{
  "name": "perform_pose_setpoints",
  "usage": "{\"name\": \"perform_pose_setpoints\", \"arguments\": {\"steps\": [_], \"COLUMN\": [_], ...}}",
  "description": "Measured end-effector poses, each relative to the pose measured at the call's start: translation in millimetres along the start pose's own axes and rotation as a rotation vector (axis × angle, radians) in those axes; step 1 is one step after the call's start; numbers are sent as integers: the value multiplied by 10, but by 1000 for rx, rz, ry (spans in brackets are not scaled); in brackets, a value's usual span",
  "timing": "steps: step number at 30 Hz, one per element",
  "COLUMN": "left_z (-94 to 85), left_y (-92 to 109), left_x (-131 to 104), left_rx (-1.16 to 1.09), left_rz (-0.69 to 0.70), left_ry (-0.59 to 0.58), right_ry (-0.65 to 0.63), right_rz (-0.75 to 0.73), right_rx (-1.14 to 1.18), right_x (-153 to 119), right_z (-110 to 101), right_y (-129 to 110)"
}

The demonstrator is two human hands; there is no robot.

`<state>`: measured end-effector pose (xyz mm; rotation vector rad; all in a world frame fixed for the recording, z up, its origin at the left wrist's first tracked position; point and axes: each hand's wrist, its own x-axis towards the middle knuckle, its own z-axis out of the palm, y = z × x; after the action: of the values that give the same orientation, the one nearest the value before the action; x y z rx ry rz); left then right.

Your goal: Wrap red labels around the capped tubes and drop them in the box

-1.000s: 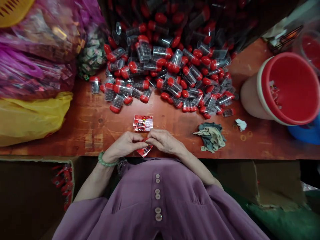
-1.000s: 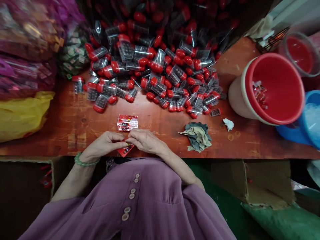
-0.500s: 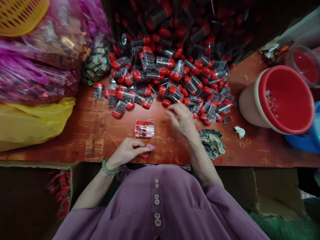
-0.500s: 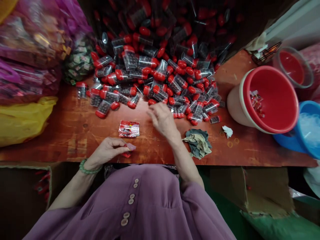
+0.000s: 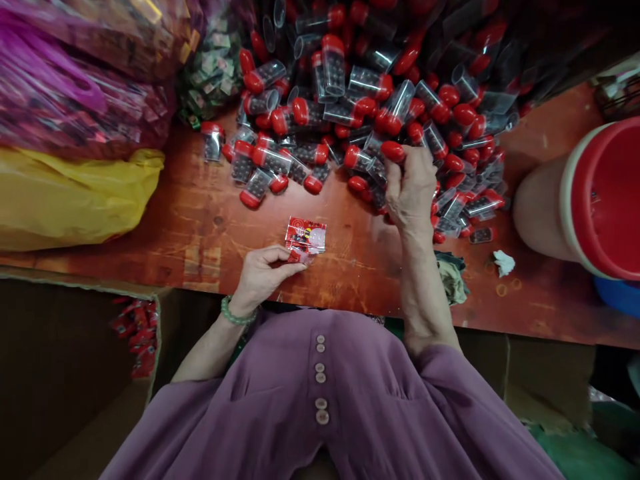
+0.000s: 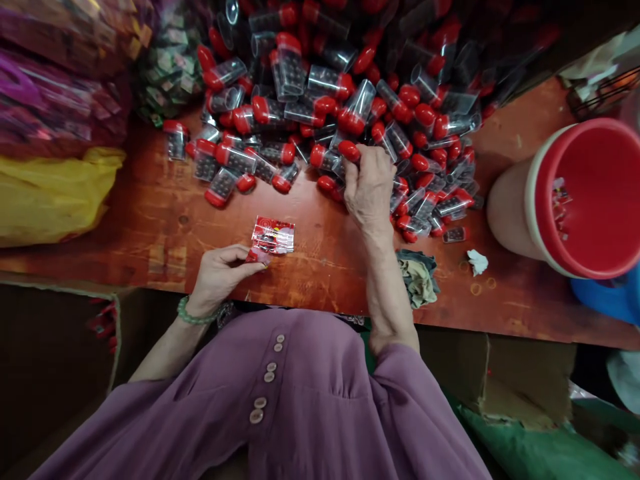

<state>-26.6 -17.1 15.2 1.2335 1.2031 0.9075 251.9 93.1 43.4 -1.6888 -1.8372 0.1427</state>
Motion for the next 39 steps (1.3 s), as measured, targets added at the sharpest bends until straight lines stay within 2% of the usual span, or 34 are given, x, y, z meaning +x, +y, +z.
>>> {"name": "perform_pose_setpoints", "arguments": {"steps": [2,5,8,14,21,25,31,35,39], "left_z": [13,33,40,31,33,55,91,96,76], "left_y": [10,6,-21,-35,-53,-87,-116,-122,-117], "left_x": [-17,-38,-56,-82,-96,-117,-129,-114,-92], "left_rx": [28,108,216,310,361,382,350,243,152], "left_rz": [119,409,598,710,679,617,531,377,215], "left_ry": [44,78,120,113,5,-67,-121,-162,-236], "right_ry": [-49,-293,-449,-535,-694,-825,-942,-1002,-1073], "right_rz": [-13,42,-32,-256,-342,-338,-314,-313,-315], "right_rx": [270,667,709,586,216,130,131,190,369], "right_x": [-160,-484,-776,-994,-988,-971,-923,-849,-755], "right_z": [-147,-316,-380,-376,-464,-470,-417,-389,-366], "right_y": [-220,-530,-719,-808,-823,-829,-804,-750,-663]}}
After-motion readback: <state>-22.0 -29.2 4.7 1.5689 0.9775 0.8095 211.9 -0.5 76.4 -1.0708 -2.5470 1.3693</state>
